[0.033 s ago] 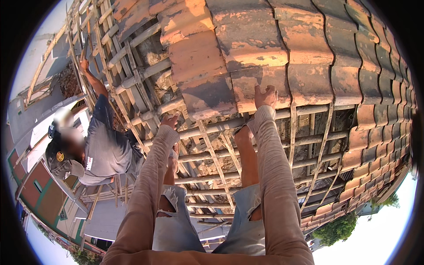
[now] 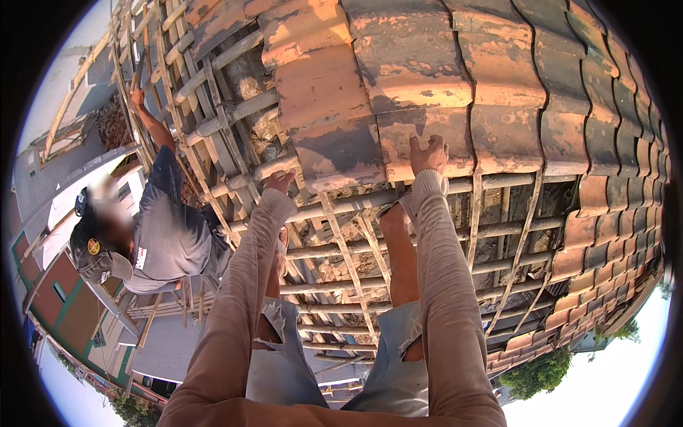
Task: The person removes roof tiles by hand, lifting them from the wooden rafters and stacking them.
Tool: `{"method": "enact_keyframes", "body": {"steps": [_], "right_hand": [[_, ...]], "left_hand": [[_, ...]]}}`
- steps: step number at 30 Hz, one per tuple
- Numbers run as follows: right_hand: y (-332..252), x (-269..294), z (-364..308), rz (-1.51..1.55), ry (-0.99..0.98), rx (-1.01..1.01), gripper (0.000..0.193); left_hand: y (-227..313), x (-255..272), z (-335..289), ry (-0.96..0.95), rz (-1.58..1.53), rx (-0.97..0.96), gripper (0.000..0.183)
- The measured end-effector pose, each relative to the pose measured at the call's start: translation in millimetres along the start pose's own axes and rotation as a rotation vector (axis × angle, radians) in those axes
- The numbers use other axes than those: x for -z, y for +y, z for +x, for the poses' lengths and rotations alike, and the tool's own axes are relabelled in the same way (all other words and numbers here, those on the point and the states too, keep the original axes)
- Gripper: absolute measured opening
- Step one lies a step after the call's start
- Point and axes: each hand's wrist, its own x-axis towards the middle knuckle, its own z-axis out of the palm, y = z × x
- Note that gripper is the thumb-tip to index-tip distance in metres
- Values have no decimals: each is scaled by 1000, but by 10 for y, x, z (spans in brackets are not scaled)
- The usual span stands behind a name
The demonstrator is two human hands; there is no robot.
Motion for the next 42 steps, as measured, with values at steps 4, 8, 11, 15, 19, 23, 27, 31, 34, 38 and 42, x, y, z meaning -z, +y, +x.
{"method": "enact_keyframes", "body": {"steps": [4,8,11,15,19,23,27,31,34,38,42], "right_hand": [[-453,-410,-298,41,-146,56,59],[-765,-586,-561,16,-165,332,64],[-581,-635,-682,-13,-38,92,70],[-707,-776,-1281,26,283,-354,79],[-728,-613,-1504,1079,-164,-991,65],[-388,-692,-1578,1708,-457,-887,39],[-231,-634,-2008,1695,-463,-1012,37],[27,-498,-2719,1638,-407,-1095,36],[-21,-105,-2920,1539,-387,-1102,39],[6,165,-2822,1594,-464,-966,39],[1,392,-2550,1522,-350,-812,40]], "left_hand": [[-107,-316,657,194,-3,40,87],[-397,-378,721,248,73,-118,79],[-226,-541,250,141,39,-92,64],[-293,-339,62,152,-112,-87,56],[-552,-221,-169,153,-199,-75,51],[-339,-258,-569,131,-229,-112,48],[-847,5,-832,-13,-242,58,58],[-637,430,-1020,170,315,-18,86],[-223,700,-219,437,171,-153,104],[709,593,942,1,-9,-71,100],[1027,89,932,35,-366,-155,74]]}}
